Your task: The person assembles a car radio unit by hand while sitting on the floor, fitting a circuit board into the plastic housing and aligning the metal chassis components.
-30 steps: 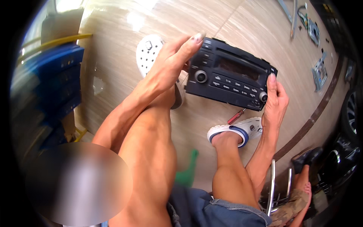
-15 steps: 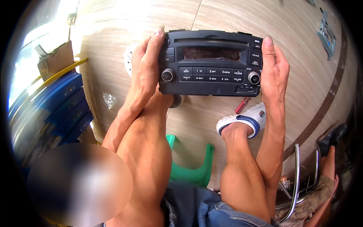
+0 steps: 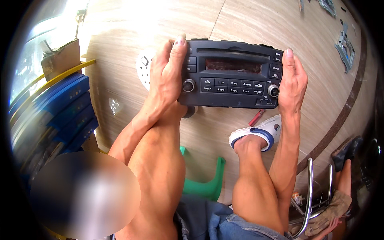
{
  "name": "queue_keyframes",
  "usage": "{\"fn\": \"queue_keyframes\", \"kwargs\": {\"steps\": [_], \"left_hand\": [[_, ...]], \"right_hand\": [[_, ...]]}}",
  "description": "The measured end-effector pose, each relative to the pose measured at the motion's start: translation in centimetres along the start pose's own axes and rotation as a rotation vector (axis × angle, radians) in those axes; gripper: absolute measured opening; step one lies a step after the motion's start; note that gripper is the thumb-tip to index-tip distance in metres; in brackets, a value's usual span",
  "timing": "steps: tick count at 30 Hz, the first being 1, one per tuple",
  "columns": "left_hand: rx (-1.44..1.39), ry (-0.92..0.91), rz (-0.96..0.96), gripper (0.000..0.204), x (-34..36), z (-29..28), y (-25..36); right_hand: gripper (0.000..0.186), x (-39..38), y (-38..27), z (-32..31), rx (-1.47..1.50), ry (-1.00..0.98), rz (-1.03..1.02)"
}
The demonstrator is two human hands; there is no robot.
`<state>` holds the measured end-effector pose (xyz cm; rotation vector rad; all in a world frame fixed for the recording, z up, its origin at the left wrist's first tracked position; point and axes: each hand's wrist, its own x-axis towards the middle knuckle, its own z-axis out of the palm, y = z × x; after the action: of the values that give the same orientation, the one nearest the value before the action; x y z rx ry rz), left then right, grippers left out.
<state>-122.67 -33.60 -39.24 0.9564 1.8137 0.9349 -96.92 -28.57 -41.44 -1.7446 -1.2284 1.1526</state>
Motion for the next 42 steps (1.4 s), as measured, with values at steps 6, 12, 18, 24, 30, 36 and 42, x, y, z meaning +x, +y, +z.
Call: {"fn": "queue_keyframes", "kwargs": {"steps": [6,12,18,24,30,36,42], "left_hand": [[-0.043,-0.008,0.030,0.048,0.1,-0.2,-0.6],[-0.140,-0.041,-0.034,0.045,0.2,0.0,-0.5],[-0.123,-0.048,-0.019,0.046,0.5,-0.5,-1.2],[-0.199,-0.016,-0.053,0.048,0.2,0.3,-0.8],[-0.120,-0.037,-0.032,0.049,0.6,-0.4,-1.4],[-0.100,-0.029,-0.038,0.050,0.4,-0.6,-1.6],[-0.128,-0.030,-0.018,0.050,0.3,-0.2,-1.2]], "right_hand": [[0.049,0.1,0.5,-0.3,-0.037,-0.037,0.024],[0.077,0.0,-0.5,-3.7,0.229,-0.270,-0.239],[0.138,-0.1,-4.1,-4.6,-0.617,-0.686,-0.649],[0.136,0.6,-4.9,-4.2,-0.826,-0.747,-0.719],[0.131,0.6,-6.0,-4.0,-0.808,-0.774,-0.736],[0.124,0.6,-5.3,-3.5,-0.774,-0.780,-0.742],[0.122,0.7,-6.0,-3.8,-0.809,-0.786,-0.748]]}}
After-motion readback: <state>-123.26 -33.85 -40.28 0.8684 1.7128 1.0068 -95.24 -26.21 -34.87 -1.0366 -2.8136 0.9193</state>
